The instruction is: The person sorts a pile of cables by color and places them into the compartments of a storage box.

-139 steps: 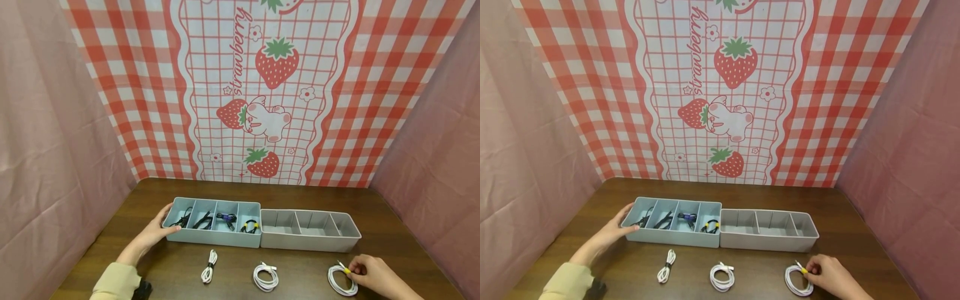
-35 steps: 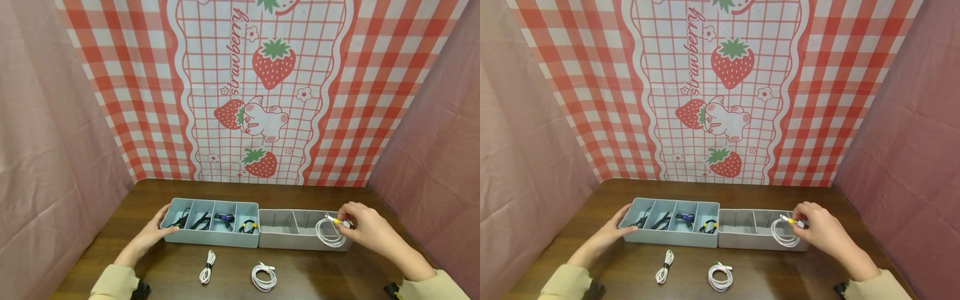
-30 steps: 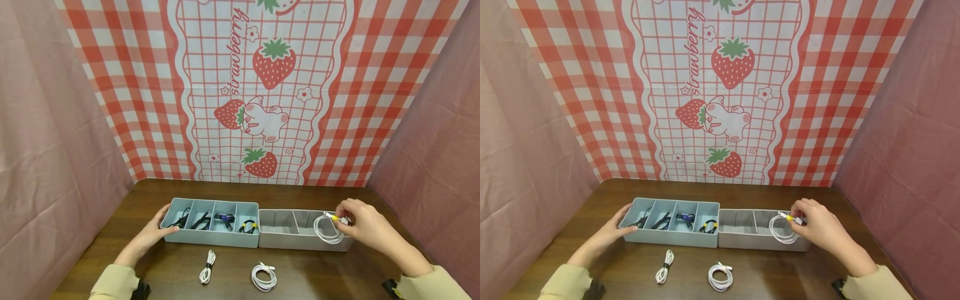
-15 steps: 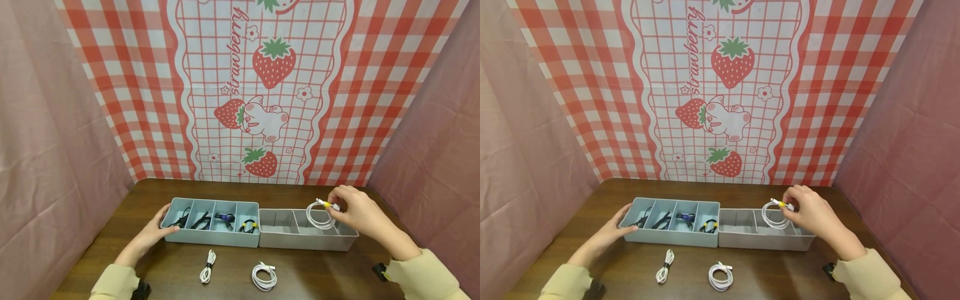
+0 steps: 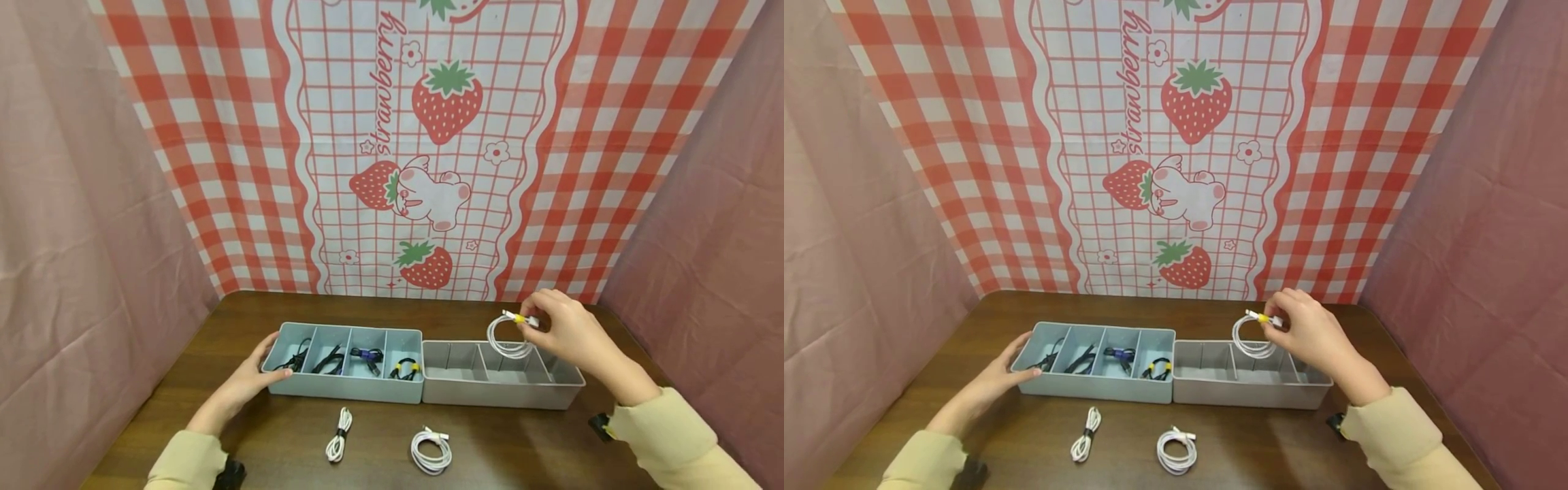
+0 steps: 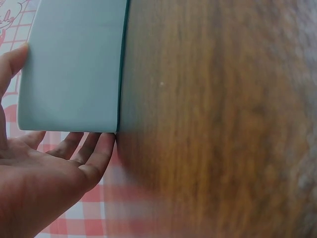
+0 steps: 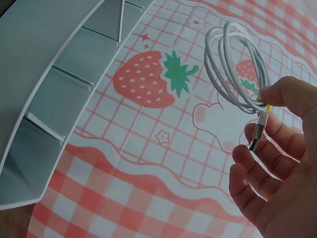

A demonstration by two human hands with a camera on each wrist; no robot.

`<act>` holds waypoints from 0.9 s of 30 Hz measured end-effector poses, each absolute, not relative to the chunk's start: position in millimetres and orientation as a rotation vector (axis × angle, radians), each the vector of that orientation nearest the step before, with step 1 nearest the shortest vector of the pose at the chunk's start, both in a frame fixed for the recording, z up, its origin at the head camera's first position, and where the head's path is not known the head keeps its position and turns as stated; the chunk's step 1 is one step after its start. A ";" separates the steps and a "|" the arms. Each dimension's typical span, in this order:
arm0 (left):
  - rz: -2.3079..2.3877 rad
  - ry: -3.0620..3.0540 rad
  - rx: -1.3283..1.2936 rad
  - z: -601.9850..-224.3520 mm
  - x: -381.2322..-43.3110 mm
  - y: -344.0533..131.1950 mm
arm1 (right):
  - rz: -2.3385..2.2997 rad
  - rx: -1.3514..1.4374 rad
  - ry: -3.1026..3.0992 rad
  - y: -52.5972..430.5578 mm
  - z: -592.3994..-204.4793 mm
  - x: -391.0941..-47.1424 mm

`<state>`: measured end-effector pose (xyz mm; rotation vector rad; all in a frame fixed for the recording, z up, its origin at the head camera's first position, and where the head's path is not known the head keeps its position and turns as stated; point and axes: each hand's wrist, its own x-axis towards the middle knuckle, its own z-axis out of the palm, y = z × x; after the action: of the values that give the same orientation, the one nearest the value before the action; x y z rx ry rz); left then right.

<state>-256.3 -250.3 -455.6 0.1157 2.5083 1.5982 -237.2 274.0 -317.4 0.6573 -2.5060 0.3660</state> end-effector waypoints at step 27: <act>1.611 2.499 0.153 -455.2 -254.6 -250.1 | 0.468 0.648 -2.562 247.3 -346.1 -269.0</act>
<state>-254.6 -250.1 -455.2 0.1532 2.4989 1.6109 -269.0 247.3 -346.1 0.6475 -2.5620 0.4684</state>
